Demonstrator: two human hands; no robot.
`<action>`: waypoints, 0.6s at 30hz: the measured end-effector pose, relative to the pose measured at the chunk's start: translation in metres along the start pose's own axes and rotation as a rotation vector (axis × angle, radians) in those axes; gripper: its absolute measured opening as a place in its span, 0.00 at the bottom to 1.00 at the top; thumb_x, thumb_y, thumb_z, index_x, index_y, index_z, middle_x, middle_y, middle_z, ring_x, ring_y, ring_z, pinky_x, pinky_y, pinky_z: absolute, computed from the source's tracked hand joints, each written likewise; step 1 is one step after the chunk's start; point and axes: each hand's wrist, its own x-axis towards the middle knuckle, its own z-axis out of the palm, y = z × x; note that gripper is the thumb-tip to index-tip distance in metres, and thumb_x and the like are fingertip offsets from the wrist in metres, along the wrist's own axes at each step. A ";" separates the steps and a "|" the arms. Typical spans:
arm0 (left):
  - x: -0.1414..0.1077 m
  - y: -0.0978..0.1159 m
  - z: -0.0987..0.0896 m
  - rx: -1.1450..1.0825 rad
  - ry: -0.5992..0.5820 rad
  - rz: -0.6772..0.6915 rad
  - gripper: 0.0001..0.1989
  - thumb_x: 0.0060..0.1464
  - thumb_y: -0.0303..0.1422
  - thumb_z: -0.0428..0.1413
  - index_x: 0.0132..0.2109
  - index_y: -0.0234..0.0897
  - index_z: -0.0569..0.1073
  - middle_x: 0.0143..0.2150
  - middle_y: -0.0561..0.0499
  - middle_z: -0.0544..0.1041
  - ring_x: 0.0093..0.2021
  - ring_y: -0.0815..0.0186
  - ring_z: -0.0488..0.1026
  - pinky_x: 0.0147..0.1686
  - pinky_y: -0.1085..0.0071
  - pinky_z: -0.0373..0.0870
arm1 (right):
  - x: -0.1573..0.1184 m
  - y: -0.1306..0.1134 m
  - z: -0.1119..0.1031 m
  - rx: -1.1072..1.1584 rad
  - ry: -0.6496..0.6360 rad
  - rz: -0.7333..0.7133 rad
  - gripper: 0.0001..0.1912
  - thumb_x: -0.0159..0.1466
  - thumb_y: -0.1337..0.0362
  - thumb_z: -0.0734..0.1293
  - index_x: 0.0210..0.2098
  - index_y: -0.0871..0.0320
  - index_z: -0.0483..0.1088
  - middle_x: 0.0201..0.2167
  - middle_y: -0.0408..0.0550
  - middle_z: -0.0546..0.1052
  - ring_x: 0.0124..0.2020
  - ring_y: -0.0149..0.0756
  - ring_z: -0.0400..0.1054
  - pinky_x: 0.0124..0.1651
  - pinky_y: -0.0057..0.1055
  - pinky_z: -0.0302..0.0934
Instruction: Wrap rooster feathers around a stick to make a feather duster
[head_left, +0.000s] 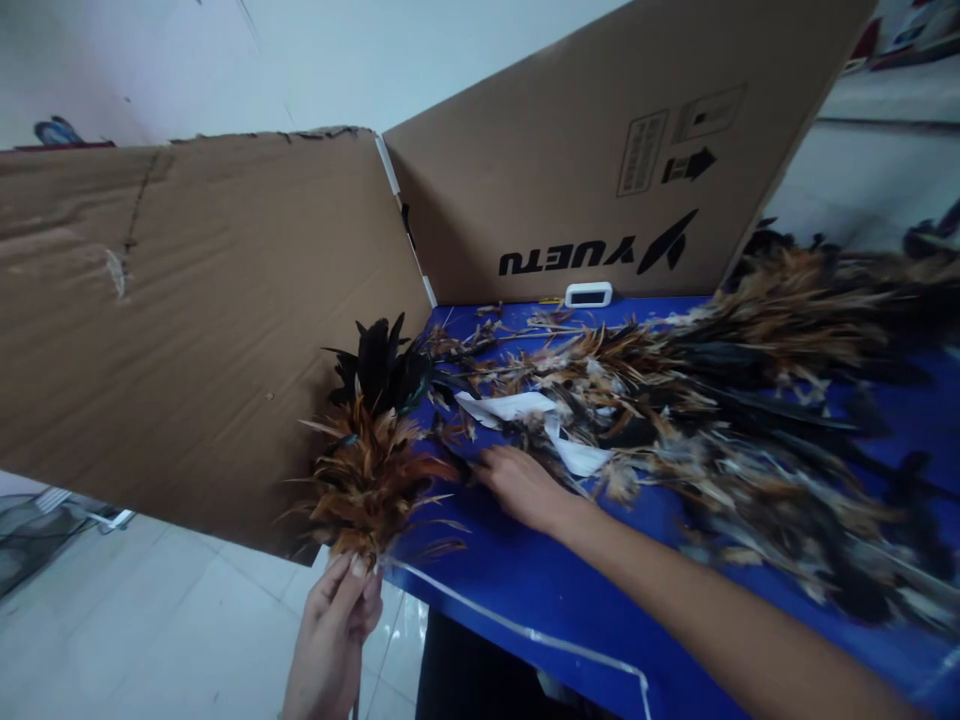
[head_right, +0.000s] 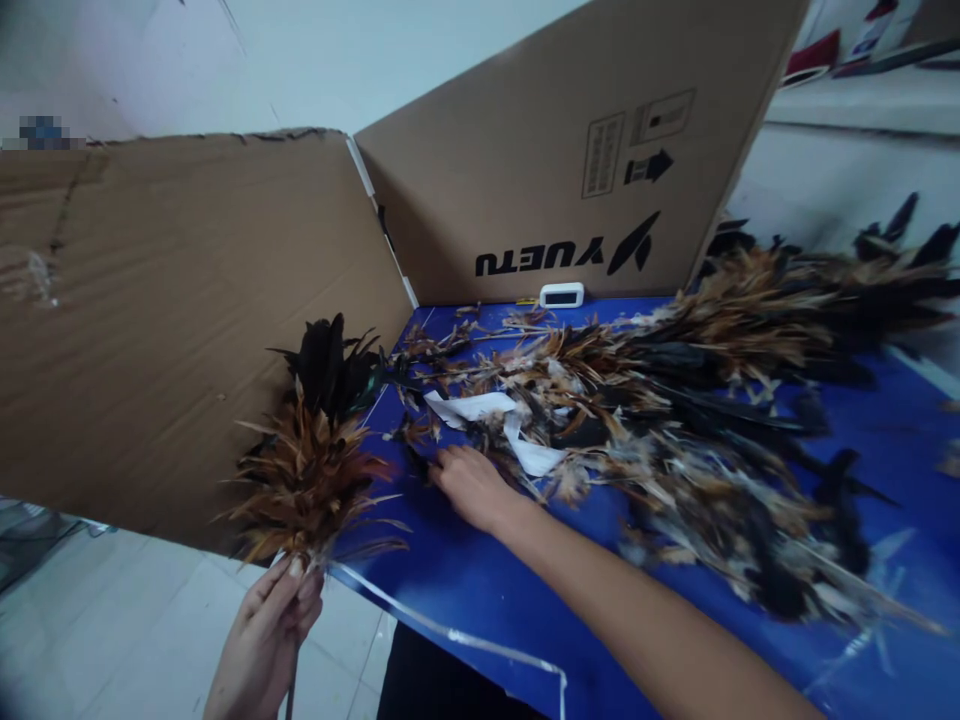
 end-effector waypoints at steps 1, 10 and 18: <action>0.001 0.000 0.000 0.001 0.006 -0.003 0.18 0.40 0.37 0.66 0.25 0.34 0.63 0.21 0.58 0.59 0.20 0.77 0.49 0.19 0.80 0.49 | -0.003 0.001 -0.003 0.013 -0.007 -0.004 0.11 0.61 0.73 0.60 0.38 0.57 0.72 0.35 0.49 0.74 0.37 0.35 0.66 0.40 0.29 0.56; 0.000 0.001 0.007 0.015 -0.021 -0.012 0.19 0.40 0.37 0.66 0.24 0.34 0.63 0.20 0.58 0.58 0.20 0.77 0.48 0.19 0.79 0.49 | 0.024 0.060 -0.028 -0.067 0.086 0.316 0.23 0.64 0.59 0.59 0.55 0.63 0.62 0.52 0.63 0.67 0.53 0.50 0.59 0.50 0.43 0.52; 0.003 0.000 0.006 0.022 0.025 -0.034 0.19 0.37 0.38 0.67 0.25 0.34 0.64 0.20 0.58 0.59 0.21 0.76 0.52 0.20 0.80 0.52 | 0.024 0.041 -0.020 -0.075 0.031 0.244 0.16 0.67 0.59 0.54 0.43 0.54 0.71 0.42 0.50 0.75 0.42 0.36 0.68 0.42 0.28 0.56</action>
